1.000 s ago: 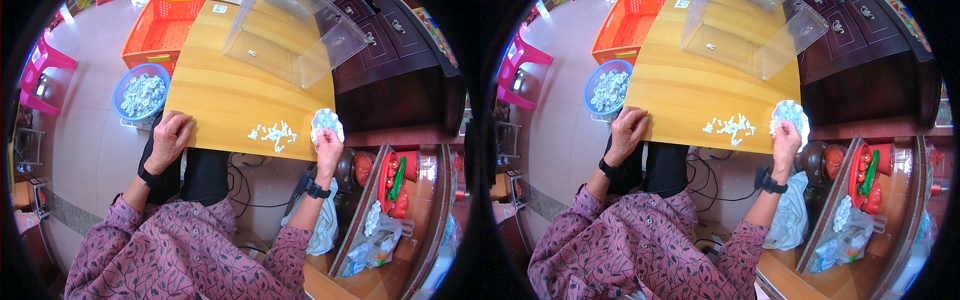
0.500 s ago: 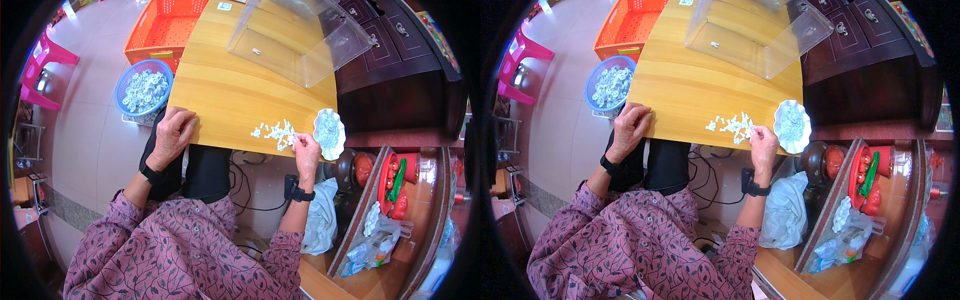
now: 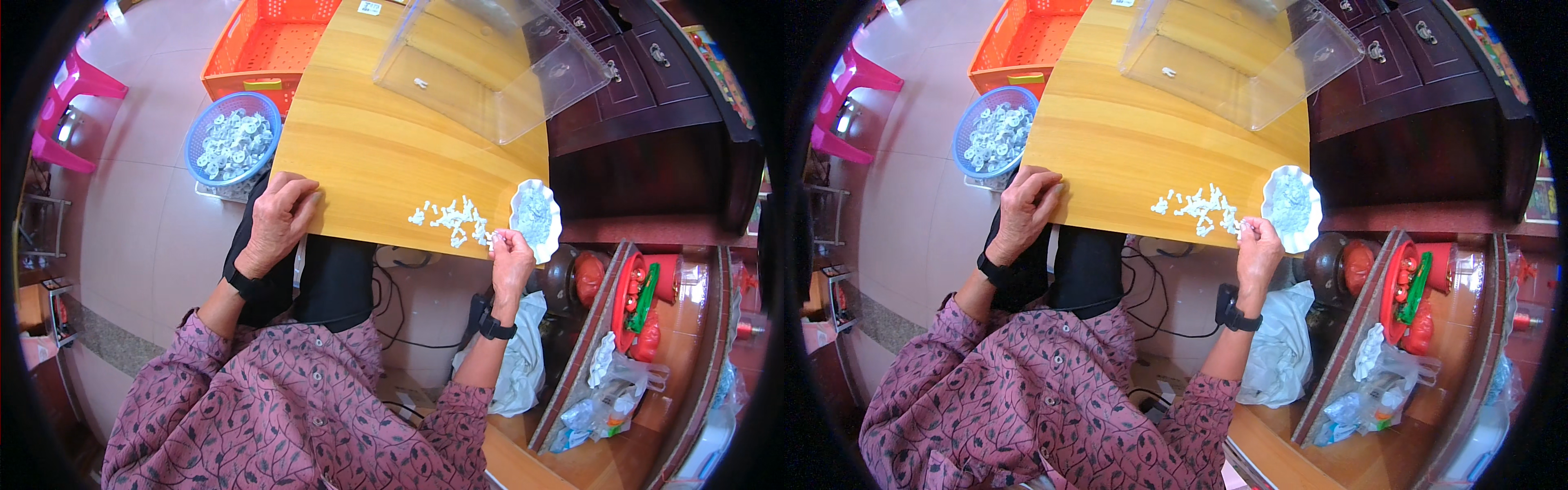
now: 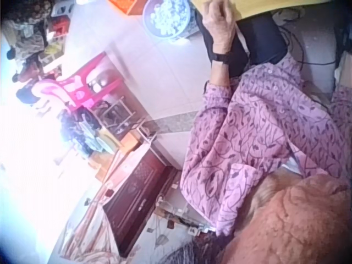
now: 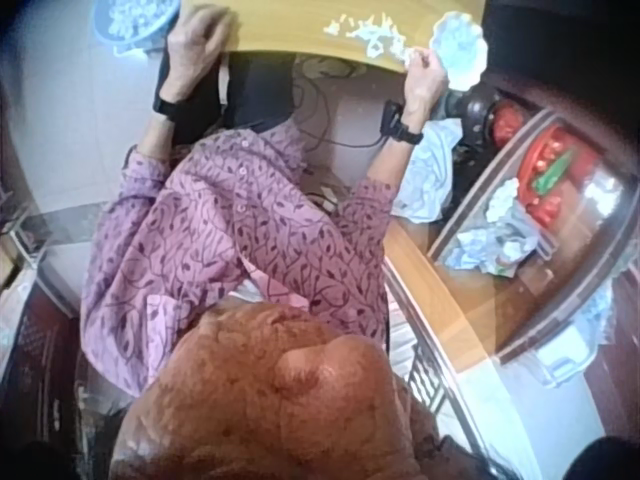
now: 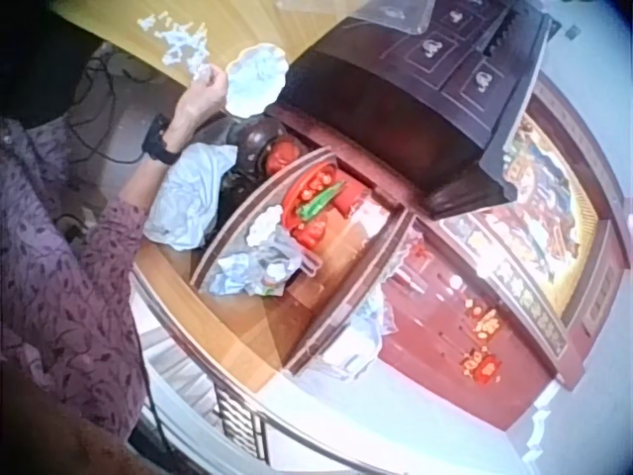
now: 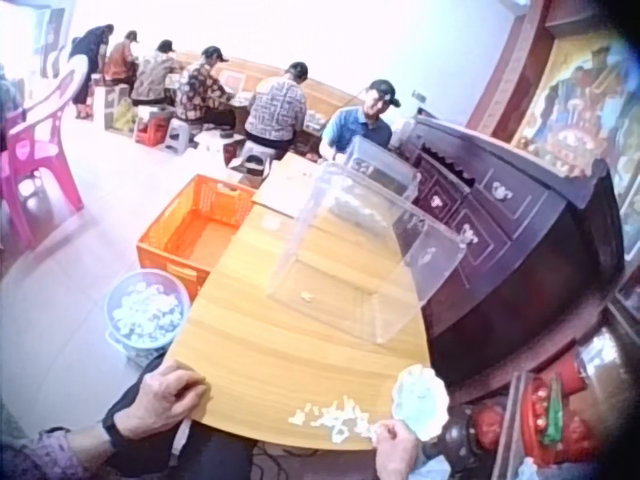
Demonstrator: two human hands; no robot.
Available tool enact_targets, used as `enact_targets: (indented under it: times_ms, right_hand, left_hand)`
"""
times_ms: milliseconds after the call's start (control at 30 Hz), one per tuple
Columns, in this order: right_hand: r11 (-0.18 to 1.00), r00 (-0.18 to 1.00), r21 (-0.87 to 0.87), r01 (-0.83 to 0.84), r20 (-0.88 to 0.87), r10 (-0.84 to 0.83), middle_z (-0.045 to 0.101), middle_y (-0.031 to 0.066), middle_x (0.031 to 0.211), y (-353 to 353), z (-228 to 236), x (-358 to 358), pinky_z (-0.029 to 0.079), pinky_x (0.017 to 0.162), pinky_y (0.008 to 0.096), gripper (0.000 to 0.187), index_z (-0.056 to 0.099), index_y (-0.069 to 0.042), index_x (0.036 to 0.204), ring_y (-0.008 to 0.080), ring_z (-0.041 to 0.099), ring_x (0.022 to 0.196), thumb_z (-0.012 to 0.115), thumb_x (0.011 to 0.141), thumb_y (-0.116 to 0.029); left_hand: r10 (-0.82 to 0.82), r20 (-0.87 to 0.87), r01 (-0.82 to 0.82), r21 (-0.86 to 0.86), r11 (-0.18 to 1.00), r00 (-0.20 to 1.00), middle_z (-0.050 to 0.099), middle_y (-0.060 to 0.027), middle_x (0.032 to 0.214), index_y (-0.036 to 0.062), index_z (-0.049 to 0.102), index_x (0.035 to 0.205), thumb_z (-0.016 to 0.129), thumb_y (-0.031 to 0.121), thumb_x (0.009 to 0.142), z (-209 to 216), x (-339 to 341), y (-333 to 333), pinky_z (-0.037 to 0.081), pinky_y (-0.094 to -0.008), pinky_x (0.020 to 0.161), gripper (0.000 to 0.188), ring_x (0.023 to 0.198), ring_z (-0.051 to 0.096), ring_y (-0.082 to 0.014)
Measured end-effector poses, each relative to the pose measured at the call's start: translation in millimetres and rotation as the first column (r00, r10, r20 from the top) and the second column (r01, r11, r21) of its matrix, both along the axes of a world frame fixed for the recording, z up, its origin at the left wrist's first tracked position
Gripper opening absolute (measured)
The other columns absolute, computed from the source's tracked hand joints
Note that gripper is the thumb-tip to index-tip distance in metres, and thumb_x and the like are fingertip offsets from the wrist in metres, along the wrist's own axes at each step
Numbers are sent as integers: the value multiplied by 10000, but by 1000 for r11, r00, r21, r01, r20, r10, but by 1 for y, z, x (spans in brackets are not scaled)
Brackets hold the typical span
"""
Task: The recorder is hand-assembling small white plastic circular components at a wooden table.
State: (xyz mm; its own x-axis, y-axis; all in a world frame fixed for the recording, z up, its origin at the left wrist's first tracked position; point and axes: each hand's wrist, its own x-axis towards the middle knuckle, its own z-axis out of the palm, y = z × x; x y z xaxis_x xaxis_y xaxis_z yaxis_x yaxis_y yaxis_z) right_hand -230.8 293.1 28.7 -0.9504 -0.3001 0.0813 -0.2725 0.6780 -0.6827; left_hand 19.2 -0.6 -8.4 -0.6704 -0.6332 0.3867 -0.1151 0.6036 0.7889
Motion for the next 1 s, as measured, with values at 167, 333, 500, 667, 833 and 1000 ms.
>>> enact_targets:
  times_ms: [167, 333, 500, 667, 833, 1000]
  right_hand:
    - [999, 999, -37, -27, 16, 28, 700, 78, 819, -4, -4, 1, 519, 607, 266, 118, 712, 19, 987, 120, 636, 666, 671, 882, -16]
    - [991, 993, -66, -116, 10, 117, 719, 45, 824, -17, -5, 5, 522, 613, 234, 162, 734, 9, 1043, 81, 621, 664, 672, 897, -20]
    - [992, 993, -47, -114, 35, 116, 728, 60, 839, -23, -2, 7, 522, 615, 231, 183, 737, 11, 1064, 85, 631, 665, 667, 896, -11]
    - [995, 994, -49, -84, 62, 87, 726, 58, 826, -24, -2, 7, 523, 615, 231, 185, 736, 19, 1064, 86, 632, 657, 670, 895, -12]
    - [996, 996, -6, -92, 5, 93, 721, 55, 839, -22, 1, 9, 531, 629, 240, 156, 742, 20, 1028, 90, 638, 670, 675, 892, -15]
    - [993, 993, -14, -114, -23, 114, 720, 59, 850, -18, -2, 8, 538, 641, 247, 156, 743, 21, 1027, 97, 642, 676, 673, 892, -14]
  left_hand:
    - [1, 10, -1, -5, 1000, 1000, 633, -123, 917, -8, 682, 1006, 698, 38, 886, 0, 0, 0, 532, -302, 668, 129, 753, 657, -218]
    - [-7, -13, 7, -20, 1000, 1000, 636, -123, 919, -12, 682, 1006, 697, 31, 886, -1, 0, -1, 531, -294, 657, 129, 749, 660, -203]
    - [3, -5, -3, -14, 1000, 1000, 638, -115, 910, -11, 684, 1004, 702, 32, 881, 0, -1, -1, 530, -288, 647, 131, 726, 655, -193]
    - [2, -7, -2, -10, 1000, 1000, 639, -112, 902, -7, 685, 1008, 703, 33, 879, -2, -1, -1, 529, -287, 643, 136, 718, 651, -190]
    - [-5, -24, 4, -44, 999, 1000, 639, -117, 903, -8, 682, 1007, 704, 31, 873, -1, 0, -1, 530, -296, 653, 141, 731, 654, -202]
    - [-16, -34, 15, -33, 999, 999, 642, -120, 912, 1, 677, 993, 706, 43, 866, 1, -1, -1, 534, -322, 674, 136, 779, 659, -244]
